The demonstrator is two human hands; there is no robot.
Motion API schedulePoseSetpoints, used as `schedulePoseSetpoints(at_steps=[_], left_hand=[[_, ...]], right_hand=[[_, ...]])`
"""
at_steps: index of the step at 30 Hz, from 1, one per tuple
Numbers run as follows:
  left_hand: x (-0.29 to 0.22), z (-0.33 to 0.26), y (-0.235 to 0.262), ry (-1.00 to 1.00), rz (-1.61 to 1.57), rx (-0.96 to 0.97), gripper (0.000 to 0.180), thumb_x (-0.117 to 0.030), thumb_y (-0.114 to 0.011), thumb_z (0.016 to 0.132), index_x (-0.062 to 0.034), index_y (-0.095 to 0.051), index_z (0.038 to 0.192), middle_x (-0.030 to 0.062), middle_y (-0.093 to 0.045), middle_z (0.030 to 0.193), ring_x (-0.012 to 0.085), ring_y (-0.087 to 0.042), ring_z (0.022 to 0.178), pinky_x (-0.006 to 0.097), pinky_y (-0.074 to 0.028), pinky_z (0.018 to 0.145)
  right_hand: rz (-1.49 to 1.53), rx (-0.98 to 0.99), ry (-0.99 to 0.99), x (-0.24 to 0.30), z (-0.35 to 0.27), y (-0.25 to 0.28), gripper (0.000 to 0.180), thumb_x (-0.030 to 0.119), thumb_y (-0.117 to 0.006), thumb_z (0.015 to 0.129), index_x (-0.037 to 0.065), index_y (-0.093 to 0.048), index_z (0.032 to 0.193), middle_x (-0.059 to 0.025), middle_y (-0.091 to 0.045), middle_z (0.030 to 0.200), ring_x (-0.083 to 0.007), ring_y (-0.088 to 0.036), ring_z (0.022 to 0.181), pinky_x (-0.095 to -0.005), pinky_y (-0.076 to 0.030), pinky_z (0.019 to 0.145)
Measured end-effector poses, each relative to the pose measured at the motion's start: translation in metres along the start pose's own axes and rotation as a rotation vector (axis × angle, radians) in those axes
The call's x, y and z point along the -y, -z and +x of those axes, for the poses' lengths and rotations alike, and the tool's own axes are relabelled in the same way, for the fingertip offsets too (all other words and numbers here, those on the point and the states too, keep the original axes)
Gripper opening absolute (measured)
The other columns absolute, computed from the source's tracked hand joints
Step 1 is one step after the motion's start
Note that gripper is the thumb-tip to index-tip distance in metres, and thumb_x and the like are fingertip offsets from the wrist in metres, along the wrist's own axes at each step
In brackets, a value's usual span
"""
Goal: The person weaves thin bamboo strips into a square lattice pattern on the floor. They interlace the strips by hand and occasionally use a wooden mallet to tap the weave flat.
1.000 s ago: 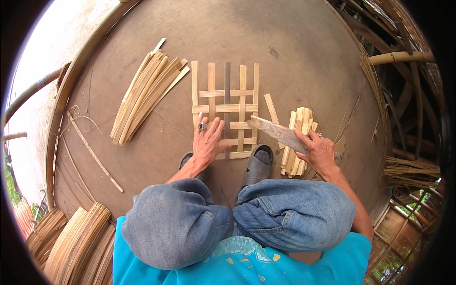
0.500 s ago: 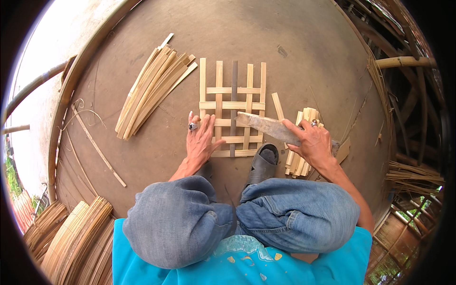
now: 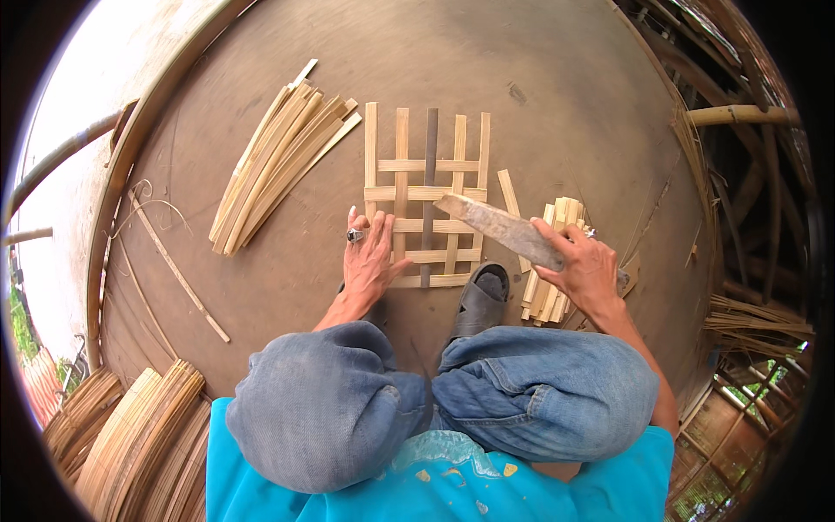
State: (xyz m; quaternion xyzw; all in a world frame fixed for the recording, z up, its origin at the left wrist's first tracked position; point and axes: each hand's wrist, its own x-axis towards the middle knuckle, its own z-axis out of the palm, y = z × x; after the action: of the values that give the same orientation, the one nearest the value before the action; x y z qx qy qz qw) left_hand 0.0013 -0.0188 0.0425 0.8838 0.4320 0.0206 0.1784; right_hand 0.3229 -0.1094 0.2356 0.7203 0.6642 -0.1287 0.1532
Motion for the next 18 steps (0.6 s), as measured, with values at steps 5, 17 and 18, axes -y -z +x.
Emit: schedulePoseSetpoints(at_steps=[5,17,18], left_hand=[[0.001,-0.003,-0.006,0.009,-0.052,-0.036,0.105,-0.057,-0.090,0.072,-0.0017,-0.048,0.151,0.0101,-0.049,0.145,0.0372,-0.043,0.134,0.055,-0.014,0.135],[-0.001,-0.002,-0.003,0.012,-0.059,-0.007,0.105,-0.054,-0.092,0.071,-0.0020,-0.047,0.151,0.0111,-0.048,0.146,0.0382,-0.043,0.137,0.054,-0.015,0.135],[0.000,-0.004,-0.005,0.011,-0.057,-0.023,0.105,-0.054,-0.092,0.071,-0.0019,-0.047,0.151,0.0112,-0.048,0.146,0.0383,-0.043,0.136,0.054,-0.015,0.134]], right_hand=[[-0.011,-0.221,-0.118,-0.004,0.005,-0.001,0.077,0.037,-0.089,0.082,0.036,-0.057,0.151,-0.0060,-0.068,0.105,-0.0245,-0.073,0.083,-0.0410,-0.056,0.073],[-0.152,-0.074,0.095,0.001,-0.003,-0.018,0.083,0.034,-0.092,0.077,0.035,-0.057,0.152,-0.0051,-0.067,0.106,-0.0227,-0.072,0.080,-0.0405,-0.055,0.072],[-0.132,-0.089,0.096,-0.002,-0.001,-0.016,0.082,0.034,-0.092,0.078,0.035,-0.057,0.152,-0.0052,-0.067,0.107,-0.0226,-0.072,0.081,-0.0406,-0.056,0.072]])
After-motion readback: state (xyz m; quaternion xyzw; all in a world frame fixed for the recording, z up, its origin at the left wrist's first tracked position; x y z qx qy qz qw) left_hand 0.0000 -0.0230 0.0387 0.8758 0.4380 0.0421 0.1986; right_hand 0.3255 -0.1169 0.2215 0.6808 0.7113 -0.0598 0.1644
